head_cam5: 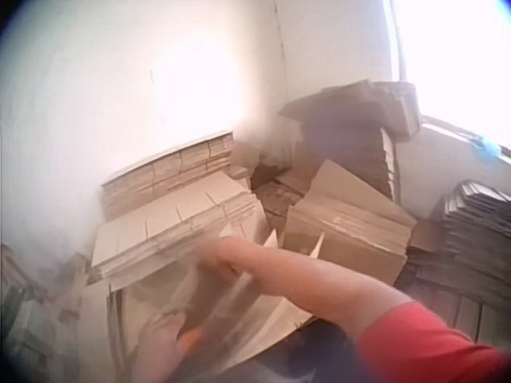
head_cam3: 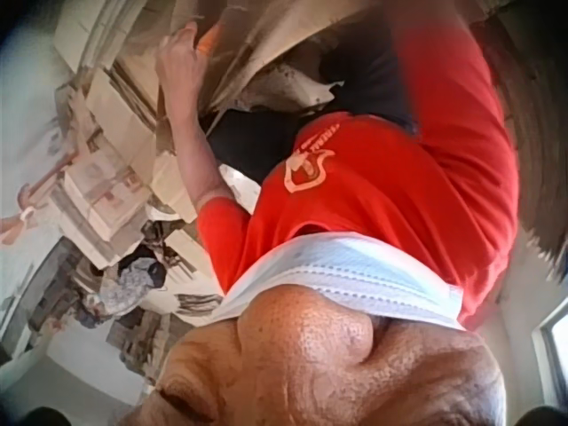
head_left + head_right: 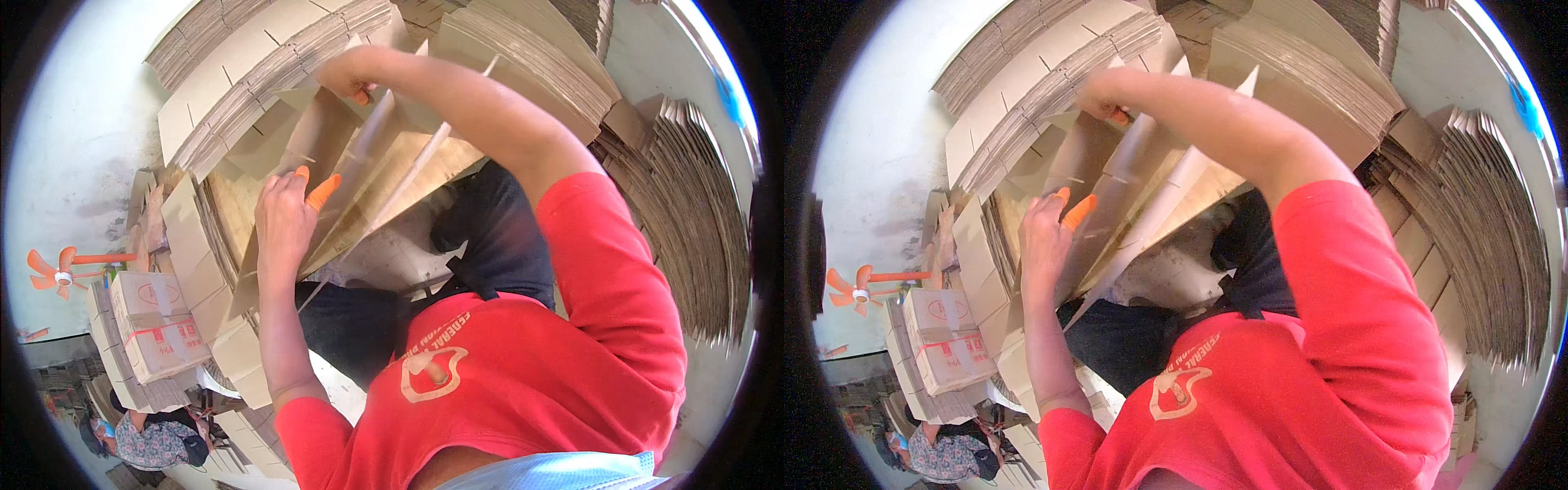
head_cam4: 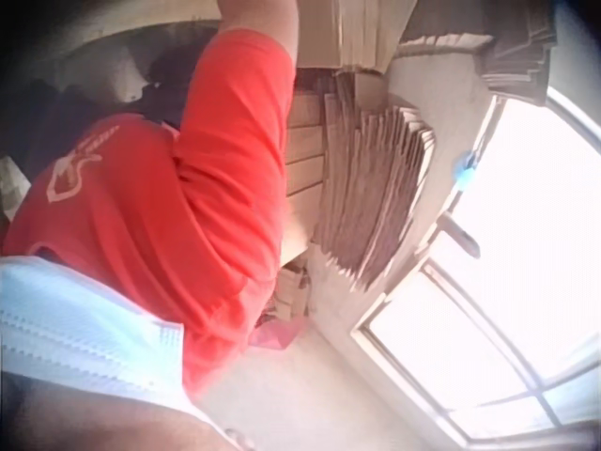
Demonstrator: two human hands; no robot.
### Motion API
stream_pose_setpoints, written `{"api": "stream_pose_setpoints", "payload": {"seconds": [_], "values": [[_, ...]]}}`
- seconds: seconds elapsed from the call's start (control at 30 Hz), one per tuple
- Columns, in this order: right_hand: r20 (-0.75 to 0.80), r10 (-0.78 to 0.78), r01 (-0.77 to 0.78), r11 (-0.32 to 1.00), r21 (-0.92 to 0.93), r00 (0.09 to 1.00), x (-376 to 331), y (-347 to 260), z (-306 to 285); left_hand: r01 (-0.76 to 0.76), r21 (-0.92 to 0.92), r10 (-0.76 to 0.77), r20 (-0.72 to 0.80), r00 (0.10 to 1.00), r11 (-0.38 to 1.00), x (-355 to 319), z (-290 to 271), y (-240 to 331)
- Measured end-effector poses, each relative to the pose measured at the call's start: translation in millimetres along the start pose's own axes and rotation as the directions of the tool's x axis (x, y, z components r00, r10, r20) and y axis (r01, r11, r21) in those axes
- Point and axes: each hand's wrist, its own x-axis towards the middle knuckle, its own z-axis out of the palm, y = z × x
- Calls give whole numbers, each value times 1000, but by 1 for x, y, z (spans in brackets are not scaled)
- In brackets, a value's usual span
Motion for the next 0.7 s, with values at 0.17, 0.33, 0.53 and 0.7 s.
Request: {"api": "stream_pose_setpoints", "payload": {"seconds": [0.17,0.33,0.53,0.7], "values": [[-232,41,-35,999,31,972,42,47,52,37,-73,-33,54,998,997,-6,11,3],[-506,130,88,919,384,852,-24,83,41,83,11,-83,8,996,996,-28,10,15],[-880,303,-537,841,66,366,-166,181,108,59,-94,-73,-152,986,994,-46,38,15],[-599,552,-660,750,52,580,-230,202,156,49,-217,-69,-84,994,975,-44,50,4]]}}
